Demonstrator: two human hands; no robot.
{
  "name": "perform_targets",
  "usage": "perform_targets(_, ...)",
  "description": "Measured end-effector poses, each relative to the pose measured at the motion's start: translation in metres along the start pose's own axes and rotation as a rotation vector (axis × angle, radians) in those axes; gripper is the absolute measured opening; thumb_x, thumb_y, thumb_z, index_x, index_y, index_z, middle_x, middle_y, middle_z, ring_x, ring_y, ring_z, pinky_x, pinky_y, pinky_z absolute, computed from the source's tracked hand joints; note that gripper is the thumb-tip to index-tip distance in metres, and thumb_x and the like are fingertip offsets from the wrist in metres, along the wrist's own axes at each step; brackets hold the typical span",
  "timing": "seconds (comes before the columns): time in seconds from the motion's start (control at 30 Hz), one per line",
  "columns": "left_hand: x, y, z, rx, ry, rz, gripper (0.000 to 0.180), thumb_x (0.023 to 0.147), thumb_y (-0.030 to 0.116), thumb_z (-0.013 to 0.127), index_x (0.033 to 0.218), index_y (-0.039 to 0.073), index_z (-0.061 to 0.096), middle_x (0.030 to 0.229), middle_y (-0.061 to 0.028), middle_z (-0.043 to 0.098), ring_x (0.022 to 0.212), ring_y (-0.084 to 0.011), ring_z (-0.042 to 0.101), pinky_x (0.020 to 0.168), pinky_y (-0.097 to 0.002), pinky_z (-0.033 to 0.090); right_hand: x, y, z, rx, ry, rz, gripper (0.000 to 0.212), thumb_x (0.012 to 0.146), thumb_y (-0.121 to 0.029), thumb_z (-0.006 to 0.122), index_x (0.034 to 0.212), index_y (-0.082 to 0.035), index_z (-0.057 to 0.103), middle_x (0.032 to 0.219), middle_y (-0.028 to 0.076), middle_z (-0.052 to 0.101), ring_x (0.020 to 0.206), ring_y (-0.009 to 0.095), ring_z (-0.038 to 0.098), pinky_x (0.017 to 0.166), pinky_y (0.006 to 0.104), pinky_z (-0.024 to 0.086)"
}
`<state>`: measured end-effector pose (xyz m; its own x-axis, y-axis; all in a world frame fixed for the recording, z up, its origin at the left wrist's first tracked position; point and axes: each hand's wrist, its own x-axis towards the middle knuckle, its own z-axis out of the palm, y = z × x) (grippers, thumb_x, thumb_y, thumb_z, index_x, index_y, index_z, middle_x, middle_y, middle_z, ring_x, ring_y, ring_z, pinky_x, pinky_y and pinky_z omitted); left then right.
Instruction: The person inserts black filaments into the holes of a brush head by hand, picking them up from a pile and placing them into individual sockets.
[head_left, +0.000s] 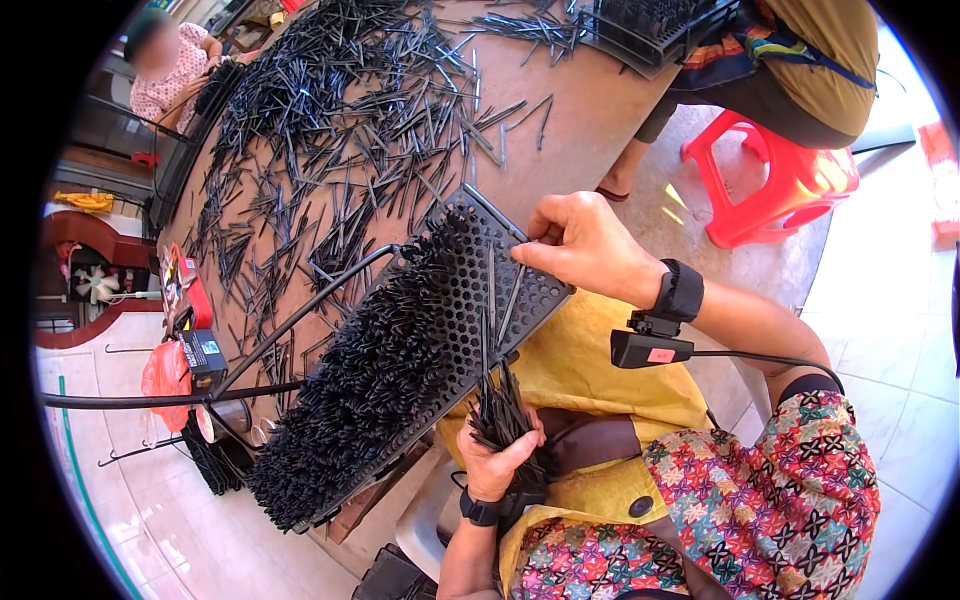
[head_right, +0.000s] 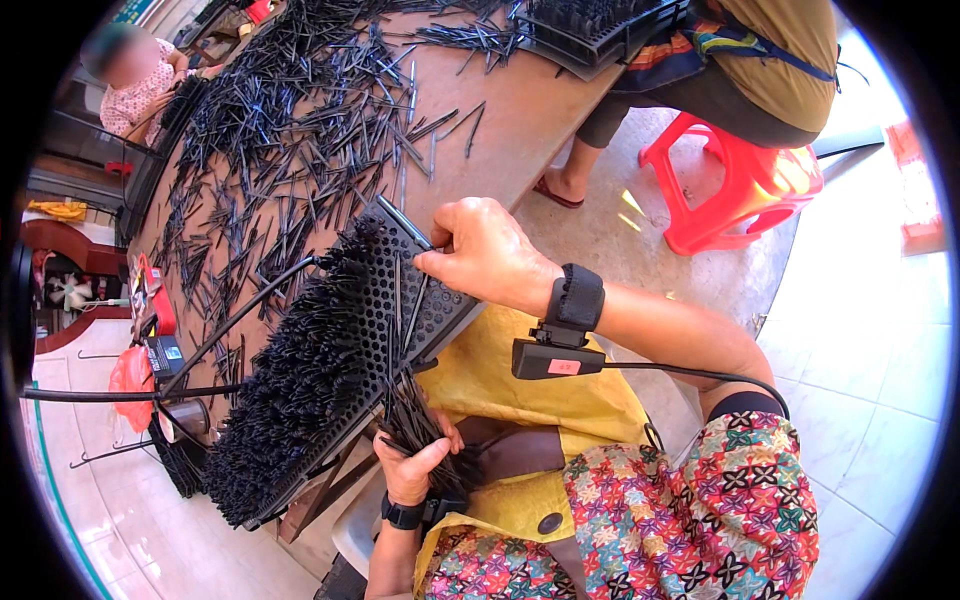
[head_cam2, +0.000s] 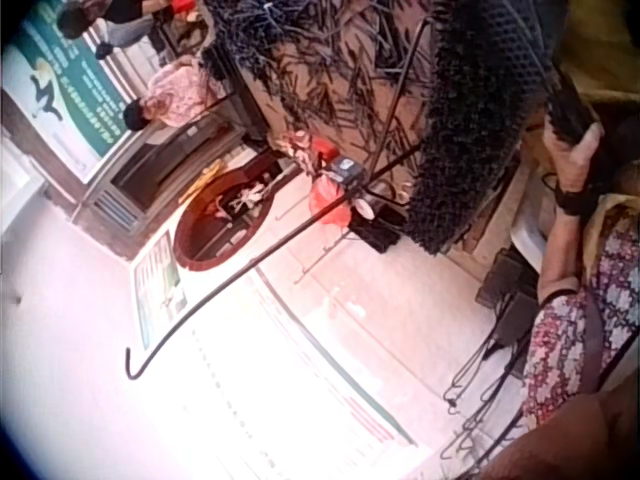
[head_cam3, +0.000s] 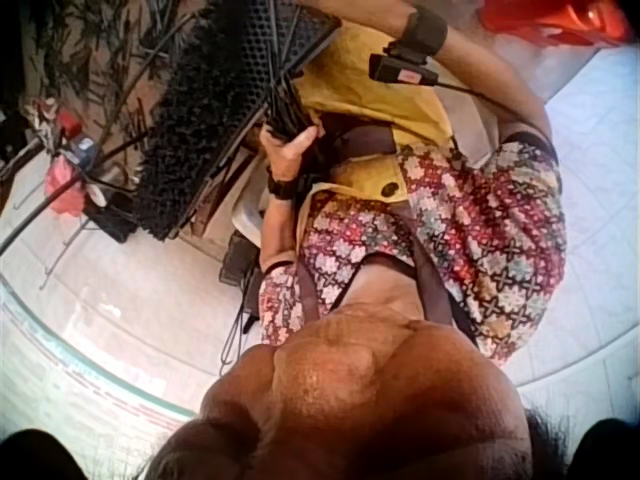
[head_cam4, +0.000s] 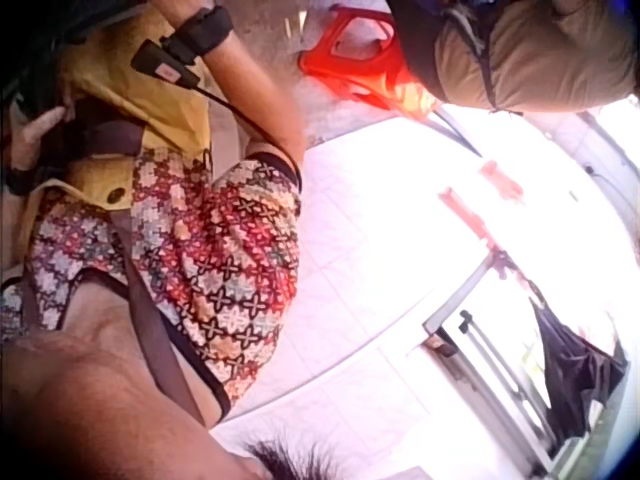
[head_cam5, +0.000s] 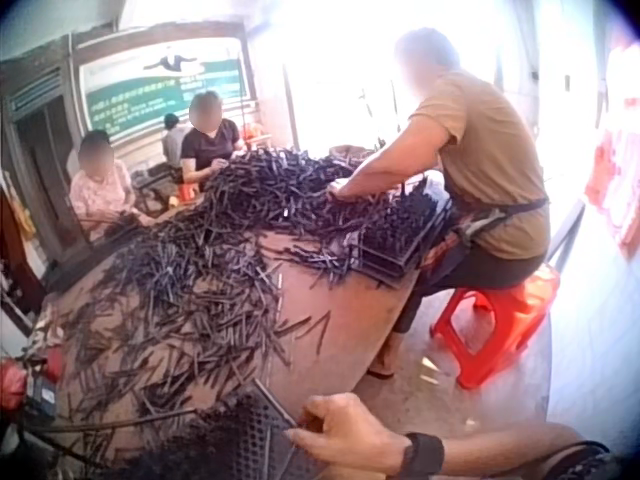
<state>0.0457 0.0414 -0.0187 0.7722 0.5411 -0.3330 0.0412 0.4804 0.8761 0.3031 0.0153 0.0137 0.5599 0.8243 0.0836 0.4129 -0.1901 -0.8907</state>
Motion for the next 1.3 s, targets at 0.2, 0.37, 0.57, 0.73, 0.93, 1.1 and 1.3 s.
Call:
perform_targets(0.2, 0.001, 0.0, -0.002, 0.001, -0.01, -0.015, 0.022, 0.072, -0.004, 0.064, 0.092, -0.002, 0.055, 0.078, -0.0076, 0.061, 0.066, -0.0148, 0.059, 0.062, -0.0273, 0.049, -0.006, -0.005, -0.014, 0.243, 0.015, 0.077, 0.012, 0.076, -0.005, 0.068, 0.077, 0.005, 0.062, 0.062, 0.002, 0.059, 0.052, 0.004, 0.05, 0.046, 0.0199, 0.04)
perform_targets(0.37, 0.002, -0.002, -0.004, 0.007, -0.015, -0.021, 0.021, 0.072, -0.004, 0.064, 0.091, -0.002, 0.055, 0.077, -0.0077, 0.061, 0.067, -0.0144, 0.059, 0.062, -0.0269, 0.049, 0.005, -0.021, -0.023, 0.28, 0.314, -0.14, 0.013, 0.072, -0.004, 0.069, 0.077, 0.004, 0.06, 0.062, 0.009, 0.06, 0.055, 0.012, 0.057, 0.049, 0.0251, 0.044)
perform_targets(0.57, 0.002, 0.0, -0.003, 0.012, -0.01, -0.032, 0.021, 0.073, -0.004, 0.065, 0.091, -0.002, 0.055, 0.077, -0.008, 0.061, 0.067, -0.014, 0.059, 0.062, -0.0266, 0.049, 0.033, -0.028, -0.011, -0.181, 0.482, -0.846, 0.017, 0.068, -0.002, 0.07, 0.076, -0.001, 0.055, 0.07, 0.01, 0.057, 0.063, 0.027, 0.057, 0.055, 0.033, 0.047)
perform_targets(0.73, 0.003, -0.003, -0.005, -0.001, -0.016, -0.035, 0.022, 0.073, -0.003, 0.066, 0.093, -0.002, 0.055, 0.078, -0.0076, 0.061, 0.067, -0.0137, 0.059, 0.063, -0.0266, 0.049, 0.046, -0.023, 0.0, -0.273, 0.421, -1.021, 0.02, 0.065, -0.001, 0.065, 0.08, -0.002, 0.051, 0.072, 0.008, 0.05, 0.064, 0.025, 0.05, 0.052, 0.0346, 0.044)
perform_targets(0.93, 0.004, -0.003, -0.006, 0.014, -0.036, -0.035, 0.023, 0.074, -0.002, 0.066, 0.093, -0.002, 0.054, 0.077, -0.0069, 0.06, 0.068, -0.0134, 0.058, 0.063, -0.0268, 0.049, 0.049, -0.028, -0.005, -0.377, 0.303, -1.061, 0.028, 0.062, 0.003, 0.071, 0.085, 0.003, 0.055, 0.076, 0.011, 0.054, 0.063, 0.026, 0.053, 0.052, 0.0334, 0.045)
perform_targets(1.1, 0.004, -0.003, -0.006, 0.007, -0.034, -0.059, 0.023, 0.074, -0.001, 0.066, 0.093, -0.001, 0.054, 0.077, -0.0066, 0.06, 0.068, -0.0133, 0.058, 0.063, -0.0265, 0.048, 0.047, -0.034, -0.006, -0.409, 0.283, -1.041, 0.027, 0.062, 0.004, 0.071, 0.084, 0.003, 0.056, 0.076, 0.011, 0.055, 0.063, 0.026, 0.053, 0.053, 0.0335, 0.045)
perform_targets(1.3, 0.004, -0.006, -0.009, 0.005, -0.05, -0.053, 0.025, 0.073, -0.001, 0.067, 0.094, -0.001, 0.052, 0.077, -0.0065, 0.059, 0.068, -0.0129, 0.057, 0.064, -0.0261, 0.047, 0.051, -0.027, -0.001, -0.399, 0.338, -1.075, 0.02, 0.061, -0.005, 0.059, 0.076, -0.003, 0.047, 0.071, 0.009, 0.045, 0.066, 0.026, 0.049, 0.054, 0.0351, 0.045)
